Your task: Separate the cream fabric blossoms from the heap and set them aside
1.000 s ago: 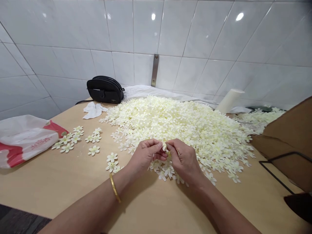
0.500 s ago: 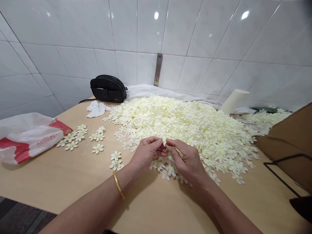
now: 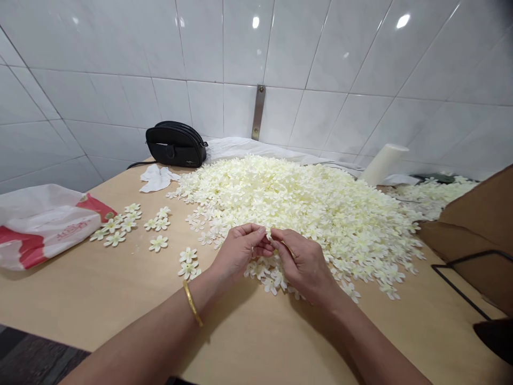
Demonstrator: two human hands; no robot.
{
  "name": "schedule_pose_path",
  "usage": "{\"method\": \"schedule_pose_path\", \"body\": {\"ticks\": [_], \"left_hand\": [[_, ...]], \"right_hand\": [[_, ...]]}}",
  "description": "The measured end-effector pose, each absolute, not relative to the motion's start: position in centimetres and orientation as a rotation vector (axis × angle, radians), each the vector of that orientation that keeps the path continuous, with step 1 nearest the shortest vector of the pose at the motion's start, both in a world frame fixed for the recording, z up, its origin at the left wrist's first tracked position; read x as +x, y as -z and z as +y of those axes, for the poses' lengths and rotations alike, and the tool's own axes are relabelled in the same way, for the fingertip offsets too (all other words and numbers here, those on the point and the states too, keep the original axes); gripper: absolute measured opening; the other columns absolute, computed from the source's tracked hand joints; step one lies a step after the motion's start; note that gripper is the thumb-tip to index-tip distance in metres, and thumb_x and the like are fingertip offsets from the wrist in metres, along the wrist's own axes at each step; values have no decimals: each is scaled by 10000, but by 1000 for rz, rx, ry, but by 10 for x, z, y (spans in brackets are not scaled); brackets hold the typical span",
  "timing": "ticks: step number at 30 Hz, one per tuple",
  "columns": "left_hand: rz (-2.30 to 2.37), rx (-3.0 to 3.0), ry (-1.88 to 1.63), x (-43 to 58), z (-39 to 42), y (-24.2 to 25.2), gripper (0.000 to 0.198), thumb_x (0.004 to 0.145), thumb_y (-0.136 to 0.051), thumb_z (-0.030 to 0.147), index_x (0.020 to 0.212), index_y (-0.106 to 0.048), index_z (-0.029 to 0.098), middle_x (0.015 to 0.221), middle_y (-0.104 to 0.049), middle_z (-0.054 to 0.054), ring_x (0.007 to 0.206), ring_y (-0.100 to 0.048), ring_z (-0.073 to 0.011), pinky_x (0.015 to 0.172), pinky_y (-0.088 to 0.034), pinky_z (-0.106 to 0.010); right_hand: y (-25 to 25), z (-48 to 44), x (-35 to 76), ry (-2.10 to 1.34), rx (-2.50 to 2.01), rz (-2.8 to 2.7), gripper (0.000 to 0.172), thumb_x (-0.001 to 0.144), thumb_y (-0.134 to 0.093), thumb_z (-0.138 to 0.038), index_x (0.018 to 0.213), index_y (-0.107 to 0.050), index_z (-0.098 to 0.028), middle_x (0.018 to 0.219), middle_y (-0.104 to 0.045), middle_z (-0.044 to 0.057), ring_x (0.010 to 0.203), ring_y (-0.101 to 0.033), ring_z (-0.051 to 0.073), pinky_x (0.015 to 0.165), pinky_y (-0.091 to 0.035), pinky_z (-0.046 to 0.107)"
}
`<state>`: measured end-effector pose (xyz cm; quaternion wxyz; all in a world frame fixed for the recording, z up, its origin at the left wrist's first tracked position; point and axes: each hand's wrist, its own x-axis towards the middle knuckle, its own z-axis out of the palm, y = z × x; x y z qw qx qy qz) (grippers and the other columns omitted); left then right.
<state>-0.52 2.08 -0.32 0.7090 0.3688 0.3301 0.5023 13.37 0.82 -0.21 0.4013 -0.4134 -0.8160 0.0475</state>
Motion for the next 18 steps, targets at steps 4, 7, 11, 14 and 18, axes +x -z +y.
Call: {"method": "schedule_pose_path", "body": {"ticks": [4,7,11,14,18], "left_hand": [[736,813,-1105,-3,20,3,172,627,-654,251,665,-561,112,607,-591,-29,563,-560,-100,591,-440,-231],[766,809,-1106,-1,19,2,169,583,-673,187,655,-532,129,580,-580,-5,554,-558,-97,595,-440,-236],[809,809,-1121,1,16,-2,160,571,-635,128,637,-489,143,495,-540,22,481,-528,-87,522,-425,-216],[814,799,-1122,2,15,-6,171,566,-631,134,637,-476,147,487,-530,27,464,-518,-85,491,-418,-209],[792,783,-1129,0,16,-6,191,578,-640,160,637,-459,153,498,-521,33,480,-524,-90,494,-427,-217]], "right_hand": [[5,9,132,-39,-1073,-2071,240,794,-383,-113,911,-585,-167,803,-633,76,739,-580,172,676,-470,301],[4,8,130,-92,-1088,-2043,240,789,-385,-109,895,-592,-165,789,-631,73,722,-576,169,670,-462,298],[-2,6,130,-372,-1142,-1840,182,793,-430,-169,839,-607,-169,737,-633,43,657,-573,144,595,-454,250],[-7,8,133,-638,-1235,-1607,154,785,-475,-251,800,-601,-163,679,-617,28,616,-564,138,536,-438,234],[-9,13,138,-906,-1183,-1368,156,746,-537,-304,753,-584,-155,648,-598,14,640,-574,137,595,-449,247]]}}
